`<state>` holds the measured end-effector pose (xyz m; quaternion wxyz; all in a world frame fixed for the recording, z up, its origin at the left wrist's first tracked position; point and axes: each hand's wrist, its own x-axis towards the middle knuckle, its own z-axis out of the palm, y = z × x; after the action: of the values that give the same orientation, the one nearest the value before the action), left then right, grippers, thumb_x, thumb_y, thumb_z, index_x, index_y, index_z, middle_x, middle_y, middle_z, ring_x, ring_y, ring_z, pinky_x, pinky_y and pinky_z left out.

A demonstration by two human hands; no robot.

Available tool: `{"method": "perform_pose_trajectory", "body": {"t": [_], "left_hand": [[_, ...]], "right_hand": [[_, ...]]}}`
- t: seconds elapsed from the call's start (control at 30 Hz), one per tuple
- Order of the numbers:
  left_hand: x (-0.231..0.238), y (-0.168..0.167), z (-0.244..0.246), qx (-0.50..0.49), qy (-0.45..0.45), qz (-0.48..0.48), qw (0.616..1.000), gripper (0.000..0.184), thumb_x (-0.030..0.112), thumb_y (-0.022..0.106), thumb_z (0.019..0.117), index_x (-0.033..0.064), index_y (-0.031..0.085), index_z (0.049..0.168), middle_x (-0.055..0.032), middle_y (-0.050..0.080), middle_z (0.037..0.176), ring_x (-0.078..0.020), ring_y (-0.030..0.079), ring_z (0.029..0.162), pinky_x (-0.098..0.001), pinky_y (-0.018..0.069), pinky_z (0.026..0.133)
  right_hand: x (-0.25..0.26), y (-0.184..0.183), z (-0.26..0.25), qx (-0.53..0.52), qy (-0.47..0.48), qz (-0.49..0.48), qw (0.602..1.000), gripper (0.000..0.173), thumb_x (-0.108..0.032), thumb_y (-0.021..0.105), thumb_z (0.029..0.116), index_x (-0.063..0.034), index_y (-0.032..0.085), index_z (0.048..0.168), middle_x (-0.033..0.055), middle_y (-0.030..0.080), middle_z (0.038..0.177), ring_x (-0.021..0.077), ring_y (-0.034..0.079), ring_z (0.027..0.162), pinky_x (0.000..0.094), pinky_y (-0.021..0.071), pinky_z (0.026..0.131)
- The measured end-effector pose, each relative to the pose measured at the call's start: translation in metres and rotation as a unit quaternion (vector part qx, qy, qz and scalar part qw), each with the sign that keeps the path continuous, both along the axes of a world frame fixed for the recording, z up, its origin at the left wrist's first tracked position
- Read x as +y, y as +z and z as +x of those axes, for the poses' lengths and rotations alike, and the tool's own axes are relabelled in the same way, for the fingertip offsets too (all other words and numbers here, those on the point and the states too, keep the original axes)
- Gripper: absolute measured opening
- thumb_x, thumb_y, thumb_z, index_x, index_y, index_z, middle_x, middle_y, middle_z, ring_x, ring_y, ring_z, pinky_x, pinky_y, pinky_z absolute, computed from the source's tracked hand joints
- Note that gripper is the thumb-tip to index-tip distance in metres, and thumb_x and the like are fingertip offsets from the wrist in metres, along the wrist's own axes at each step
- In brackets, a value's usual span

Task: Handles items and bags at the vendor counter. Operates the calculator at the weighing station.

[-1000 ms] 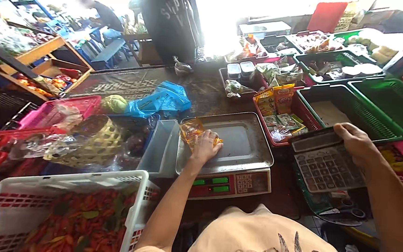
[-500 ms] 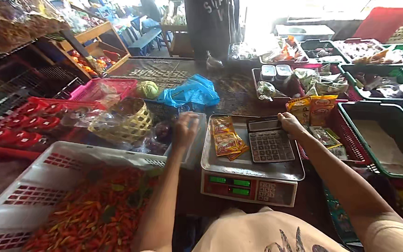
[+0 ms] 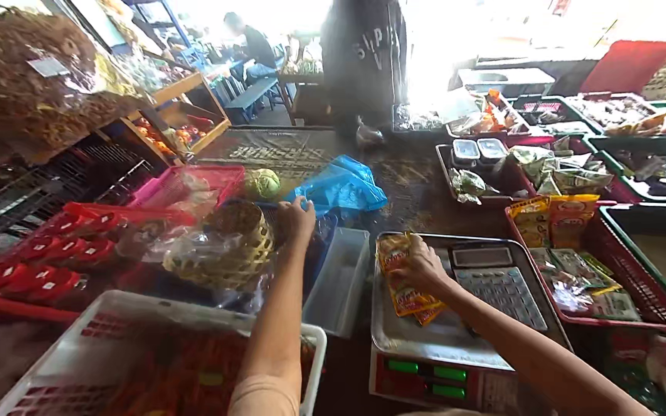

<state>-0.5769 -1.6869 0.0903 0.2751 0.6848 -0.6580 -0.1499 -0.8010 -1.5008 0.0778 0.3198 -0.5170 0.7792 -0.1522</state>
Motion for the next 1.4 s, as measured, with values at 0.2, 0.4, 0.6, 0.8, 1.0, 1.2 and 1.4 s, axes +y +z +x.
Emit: {"method": "perform_pose_trajectory", "body": {"t": [0.2, 0.4, 0.6, 0.8, 1.0, 1.2, 1.4], "left_hand": [[-0.048, -0.019, -0.009, -0.065, -0.001, 0.108, 0.992, 0.034, 0.036, 0.063, 0.1009, 0.0091, 0.074, 0.119, -0.0312, 0.056, 0.137, -0.0508, 0.044, 0.135, -0.0704, 0.0298, 0.109], [-0.062, -0.014, -0.001, -0.011, -0.043, 0.094, 0.995, 0.029, 0.006, 0.058, 0.0981, -0.0030, 0.061, 0.126, -0.0306, 0.065, 0.120, -0.0472, 0.063, 0.116, -0.0646, 0.0465, 0.098], [-0.065, -0.006, 0.015, 0.236, -0.070, -0.049, 0.968, 0.036, -0.001, 0.038, 0.1035, -0.0001, 0.070, 0.119, -0.0240, 0.068, 0.122, -0.0416, 0.063, 0.113, -0.0613, 0.0464, 0.094], [-0.062, -0.020, 0.005, 0.286, -0.096, -0.162, 0.940, 0.048, 0.008, 0.034, 0.1093, 0.0055, 0.036, 0.158, -0.0216, 0.052, 0.149, -0.0346, 0.057, 0.131, -0.0513, 0.0445, 0.109], [-0.053, -0.020, 0.000, 0.279, -0.069, -0.128, 0.949, 0.090, 0.021, 0.069, 0.0981, 0.0065, 0.010, 0.164, -0.0289, 0.046, 0.151, -0.0414, 0.053, 0.133, -0.0542, 0.0409, 0.111], [-0.043, -0.018, -0.012, 0.242, -0.101, -0.028, 0.965, 0.109, -0.008, 0.061, 0.0873, 0.0236, -0.008, 0.165, -0.0271, 0.055, 0.142, -0.0436, 0.067, 0.103, -0.0606, 0.0528, 0.086], [-0.039, -0.018, -0.014, 0.241, -0.090, -0.035, 0.966, 0.112, -0.009, 0.060, 0.0842, 0.0233, -0.011, 0.164, -0.0299, 0.055, 0.139, -0.0412, 0.067, 0.097, -0.0580, 0.0523, 0.084]], "right_hand": [[-0.013, -0.006, -0.033, -0.142, 0.030, 0.015, 0.989, 0.074, -0.010, 0.091, 0.0735, 0.0032, 0.054, 0.137, 0.0246, 0.061, 0.129, 0.0364, 0.060, 0.121, 0.0518, 0.0480, 0.105], [-0.015, 0.015, -0.036, -0.178, 0.285, -0.047, 0.941, 0.041, -0.002, 0.067, 0.0925, 0.0032, 0.053, 0.131, 0.0164, 0.071, 0.102, 0.0240, 0.072, 0.091, 0.0464, 0.0589, 0.084], [-0.135, 0.063, -0.025, -0.319, 0.183, -0.024, 0.930, 0.037, -0.008, 0.053, 0.1050, -0.0070, 0.047, 0.142, 0.0057, 0.068, 0.103, 0.0065, 0.067, 0.080, 0.0262, 0.0580, 0.073], [-0.272, 0.006, 0.026, -0.518, 0.186, 0.069, 0.832, 0.038, -0.031, 0.033, 0.1114, -0.0087, 0.063, 0.118, 0.0012, 0.069, 0.091, 0.0077, 0.066, 0.077, 0.0257, 0.0574, 0.068], [-0.324, 0.024, 0.027, -0.302, 0.218, 0.108, 0.922, 0.024, -0.011, 0.041, 0.1072, 0.0004, 0.062, 0.108, 0.0050, 0.062, 0.086, 0.0093, 0.060, 0.074, 0.0280, 0.0541, 0.073], [-0.340, 0.030, 0.034, -0.319, 0.090, 0.136, 0.934, 0.025, -0.014, 0.033, 0.1096, -0.0037, 0.056, 0.111, 0.0036, 0.058, 0.083, 0.0099, 0.057, 0.067, 0.0270, 0.0525, 0.065], [-0.353, -0.051, 0.042, -0.520, -0.177, -0.168, 0.819, 0.036, -0.003, 0.042, 0.1086, 0.0104, 0.043, 0.142, 0.0229, 0.053, 0.138, 0.0225, 0.055, 0.119, 0.0331, 0.0453, 0.103]]}}
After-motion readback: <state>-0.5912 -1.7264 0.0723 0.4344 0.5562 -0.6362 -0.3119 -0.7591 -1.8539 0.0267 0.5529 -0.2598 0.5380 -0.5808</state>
